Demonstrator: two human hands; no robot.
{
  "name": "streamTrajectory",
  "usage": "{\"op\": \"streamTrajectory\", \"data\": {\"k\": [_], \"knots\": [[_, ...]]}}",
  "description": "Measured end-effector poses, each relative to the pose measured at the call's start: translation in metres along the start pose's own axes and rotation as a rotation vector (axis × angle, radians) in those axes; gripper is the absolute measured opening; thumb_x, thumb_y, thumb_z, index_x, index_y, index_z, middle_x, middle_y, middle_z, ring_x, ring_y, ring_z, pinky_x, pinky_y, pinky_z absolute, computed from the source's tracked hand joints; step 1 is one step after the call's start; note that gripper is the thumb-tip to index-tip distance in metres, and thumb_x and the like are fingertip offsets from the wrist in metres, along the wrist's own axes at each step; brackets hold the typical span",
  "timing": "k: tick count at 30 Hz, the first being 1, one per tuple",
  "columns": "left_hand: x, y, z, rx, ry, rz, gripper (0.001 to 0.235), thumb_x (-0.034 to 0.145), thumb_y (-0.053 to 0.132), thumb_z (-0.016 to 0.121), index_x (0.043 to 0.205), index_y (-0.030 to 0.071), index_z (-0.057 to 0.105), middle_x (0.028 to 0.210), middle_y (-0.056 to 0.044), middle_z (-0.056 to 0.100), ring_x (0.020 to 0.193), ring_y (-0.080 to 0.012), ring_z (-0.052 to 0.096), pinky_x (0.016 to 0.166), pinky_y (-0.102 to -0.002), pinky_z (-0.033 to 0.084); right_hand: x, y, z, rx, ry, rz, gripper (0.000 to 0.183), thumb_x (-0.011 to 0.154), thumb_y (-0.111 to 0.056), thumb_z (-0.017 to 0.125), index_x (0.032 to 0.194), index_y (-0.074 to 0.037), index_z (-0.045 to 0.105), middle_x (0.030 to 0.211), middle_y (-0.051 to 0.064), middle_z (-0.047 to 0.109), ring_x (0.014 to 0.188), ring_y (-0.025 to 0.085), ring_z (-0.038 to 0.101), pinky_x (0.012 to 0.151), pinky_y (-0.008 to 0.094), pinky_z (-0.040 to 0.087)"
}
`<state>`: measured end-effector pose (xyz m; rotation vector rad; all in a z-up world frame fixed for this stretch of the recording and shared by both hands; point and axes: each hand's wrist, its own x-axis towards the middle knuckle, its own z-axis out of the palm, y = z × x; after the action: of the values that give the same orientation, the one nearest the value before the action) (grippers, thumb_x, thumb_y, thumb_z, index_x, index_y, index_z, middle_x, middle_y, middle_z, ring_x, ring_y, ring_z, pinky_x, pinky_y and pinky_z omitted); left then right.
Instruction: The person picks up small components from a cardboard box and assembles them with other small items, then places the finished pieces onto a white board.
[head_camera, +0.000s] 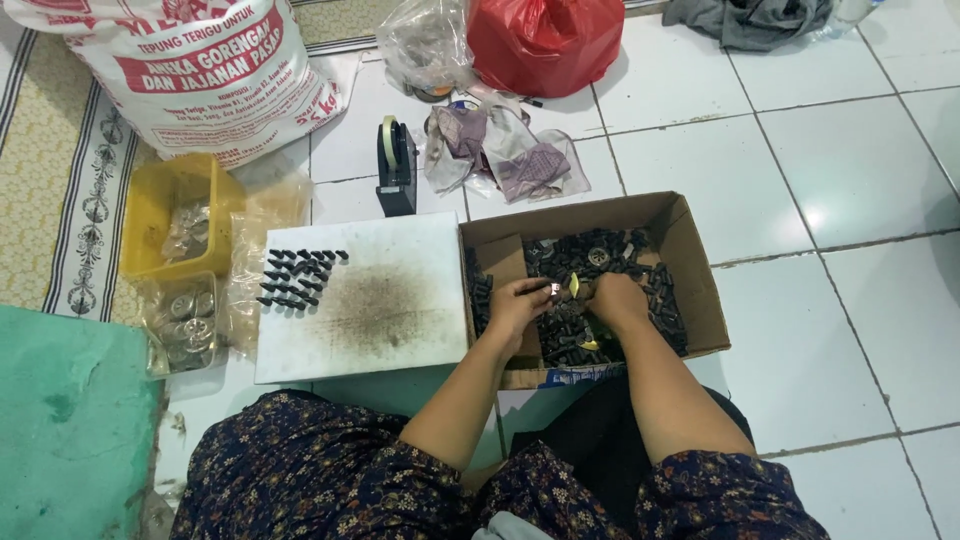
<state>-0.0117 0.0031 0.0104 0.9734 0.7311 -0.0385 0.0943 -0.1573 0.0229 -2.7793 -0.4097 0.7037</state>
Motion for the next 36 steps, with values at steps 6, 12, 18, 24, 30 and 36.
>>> {"op": "streamTrajectory", "data": {"k": [6,12,18,24,30,36], "knots": [[0.010,-0.006,-0.004,-0.013,0.018,-0.004,0.044,0.087,0.003,0.080,0.127,-0.007,0.065,0.134,-0.031,0.053,0.114,-0.0366,0.066,0.094,-0.039,0.061,0.015,0.014,0.008,0.116,-0.036,0.053,0.027,0.090,-0.014,0.068,0.112,-0.005,0.081,0.103,0.020,0.079,0.098,0.036,0.076,0.090,0.050,0.060],[0.001,-0.001,0.000,-0.001,0.004,0.010,0.048,0.085,0.003,0.081,0.128,-0.008,0.064,0.134,-0.030,0.052,0.114,-0.0354,0.066,0.095,-0.037,0.061,0.014,0.022,0.009,0.826,-0.041,0.072,0.032,0.090,-0.008,0.070,0.116,0.011,0.072,0.109,0.034,0.072,0.102,0.041,0.071,0.085,0.049,0.060],[0.009,-0.012,-0.002,0.056,-0.020,0.059,0.050,0.080,0.000,0.084,0.126,-0.007,0.066,0.116,-0.023,0.061,0.102,-0.0285,0.070,0.087,-0.033,0.062,0.025,0.031,0.007,1.131,-0.068,0.044,0.023,0.084,-0.002,0.077,0.105,0.008,0.076,0.096,0.029,0.073,0.091,0.036,0.074,0.076,0.045,0.064],[-0.001,-0.003,0.001,0.028,-0.038,0.035,0.052,0.076,0.006,0.089,0.123,-0.002,0.068,0.104,-0.013,0.066,0.090,-0.0184,0.072,0.077,-0.025,0.063,-0.026,-0.013,-0.031,1.342,-0.002,-0.006,0.042,0.076,0.005,0.084,0.115,0.002,0.068,0.095,0.015,0.072,0.086,0.024,0.075,0.077,0.031,0.064],[-0.010,0.009,-0.005,-0.116,-0.037,0.064,0.041,0.081,0.005,0.087,0.119,-0.002,0.074,0.113,-0.018,0.069,0.103,-0.0260,0.072,0.089,-0.033,0.060,-0.044,-0.034,-0.028,1.277,0.136,-0.044,0.026,0.074,0.000,0.090,0.098,0.001,0.078,0.092,0.019,0.076,0.083,0.026,0.075,0.072,0.034,0.063],[-0.019,0.019,-0.025,-0.266,-0.061,0.080,0.039,0.082,0.000,0.084,0.120,-0.003,0.073,0.115,-0.017,0.069,0.108,-0.0266,0.071,0.096,-0.036,0.059,-0.068,-0.068,-0.043,1.155,0.125,-0.142,0.025,0.083,-0.003,0.085,0.108,-0.002,0.080,0.092,0.020,0.077,0.087,0.028,0.075,0.076,0.040,0.064]]}}
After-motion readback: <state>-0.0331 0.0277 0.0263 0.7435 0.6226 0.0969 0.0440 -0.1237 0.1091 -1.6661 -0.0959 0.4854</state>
